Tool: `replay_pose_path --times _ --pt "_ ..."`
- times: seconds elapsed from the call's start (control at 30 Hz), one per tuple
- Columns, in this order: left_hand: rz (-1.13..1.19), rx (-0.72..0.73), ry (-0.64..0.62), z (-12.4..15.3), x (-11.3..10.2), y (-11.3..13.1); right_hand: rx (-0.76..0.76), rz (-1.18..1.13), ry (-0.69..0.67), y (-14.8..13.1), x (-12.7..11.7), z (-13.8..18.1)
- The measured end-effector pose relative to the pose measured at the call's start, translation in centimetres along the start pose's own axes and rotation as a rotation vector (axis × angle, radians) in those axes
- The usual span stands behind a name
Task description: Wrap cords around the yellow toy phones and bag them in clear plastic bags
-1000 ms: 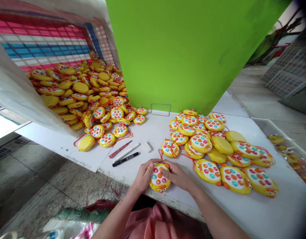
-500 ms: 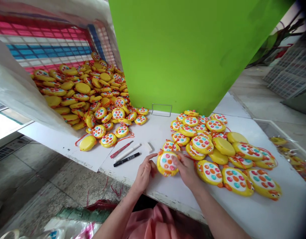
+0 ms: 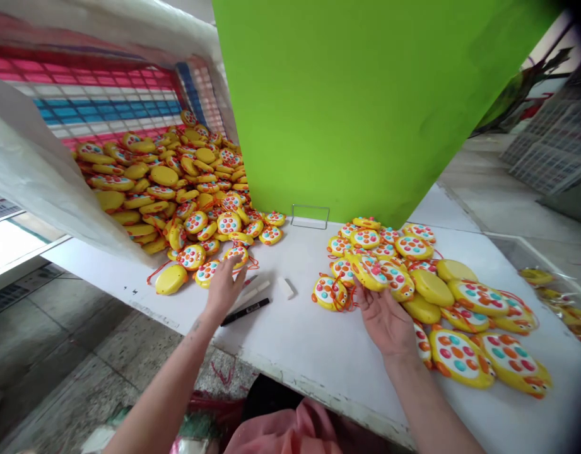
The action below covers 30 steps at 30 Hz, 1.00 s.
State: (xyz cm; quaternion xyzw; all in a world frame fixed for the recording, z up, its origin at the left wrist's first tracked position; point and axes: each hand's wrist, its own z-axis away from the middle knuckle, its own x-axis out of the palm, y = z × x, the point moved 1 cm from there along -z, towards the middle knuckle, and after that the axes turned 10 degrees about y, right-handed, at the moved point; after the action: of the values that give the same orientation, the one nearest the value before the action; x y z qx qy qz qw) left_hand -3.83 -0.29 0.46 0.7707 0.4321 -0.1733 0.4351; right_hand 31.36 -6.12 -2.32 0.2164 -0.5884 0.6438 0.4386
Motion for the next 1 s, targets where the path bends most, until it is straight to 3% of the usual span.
replay_pose_path --times 0.1,0.2,0.37,0.47,0.6,0.67,0.8,0.9,1.0 --pt "-0.275 -0.113 -0.162 -3.9 0.4 -3.6 0.052 -0.01 0.057 0.5 -0.5 -0.6" --pt "-0.331 -0.183 -0.284 -6.1 1.5 -5.2 0.061 0.03 0.078 0.8 -0.8 -1.0" --pt "-0.373 -0.252 -0.382 -7.3 2.3 -5.0 0.078 0.111 0.009 0.7 -0.4 -0.3" --pt "-0.33 -0.206 -0.339 -6.9 1.3 -3.5 0.109 0.194 -0.062 0.9 -0.2 0.4" --pt "-0.18 -0.136 -0.206 -3.3 0.3 1.2 0.156 0.454 -0.288 2.6 0.1 1.7" --pt "0.141 -0.146 -0.13 0.1 1.0 4.5 0.136 0.673 -0.424 4.0 0.5 2.6" --pt "0.662 -0.395 -0.27 7.5 4.1 9.9 -0.046 0.982 -0.577 6.0 1.4 4.3" --pt "0.851 -0.427 -0.294 10.5 5.3 11.6 -0.104 1.006 -0.598 5.9 1.8 5.0" --pt "1.019 -0.501 -0.368 10.9 5.2 11.0 -0.089 0.965 -0.55 4.9 1.9 4.8"
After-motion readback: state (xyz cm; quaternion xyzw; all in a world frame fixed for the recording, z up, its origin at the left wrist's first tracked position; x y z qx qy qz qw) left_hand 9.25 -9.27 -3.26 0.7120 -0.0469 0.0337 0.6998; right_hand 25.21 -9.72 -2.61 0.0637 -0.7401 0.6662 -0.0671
